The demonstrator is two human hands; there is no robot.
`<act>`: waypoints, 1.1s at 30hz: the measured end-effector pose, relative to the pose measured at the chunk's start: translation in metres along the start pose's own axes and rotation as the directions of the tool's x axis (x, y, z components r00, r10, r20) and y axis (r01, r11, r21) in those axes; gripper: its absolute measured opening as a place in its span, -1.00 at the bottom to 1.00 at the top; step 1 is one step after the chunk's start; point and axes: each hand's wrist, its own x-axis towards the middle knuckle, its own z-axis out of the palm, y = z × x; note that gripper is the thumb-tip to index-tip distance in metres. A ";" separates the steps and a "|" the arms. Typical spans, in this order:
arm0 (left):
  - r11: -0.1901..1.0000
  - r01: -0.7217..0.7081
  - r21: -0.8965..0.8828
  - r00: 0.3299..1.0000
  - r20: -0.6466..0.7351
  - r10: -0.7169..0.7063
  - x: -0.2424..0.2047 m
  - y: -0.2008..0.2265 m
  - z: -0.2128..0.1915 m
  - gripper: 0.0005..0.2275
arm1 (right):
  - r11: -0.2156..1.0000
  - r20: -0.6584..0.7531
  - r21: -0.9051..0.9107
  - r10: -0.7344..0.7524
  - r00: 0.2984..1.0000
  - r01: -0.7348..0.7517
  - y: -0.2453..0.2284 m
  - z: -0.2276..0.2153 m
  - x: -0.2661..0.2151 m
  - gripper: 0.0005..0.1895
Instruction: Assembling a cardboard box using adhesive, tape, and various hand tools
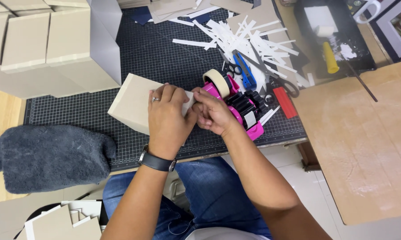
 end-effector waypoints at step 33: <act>0.937 -0.055 -0.344 0.961 0.235 0.143 0.005 -0.031 -0.069 -0.82 | 0.878 -0.264 -0.368 -0.413 0.872 0.305 -0.029 0.045 -0.133 -0.81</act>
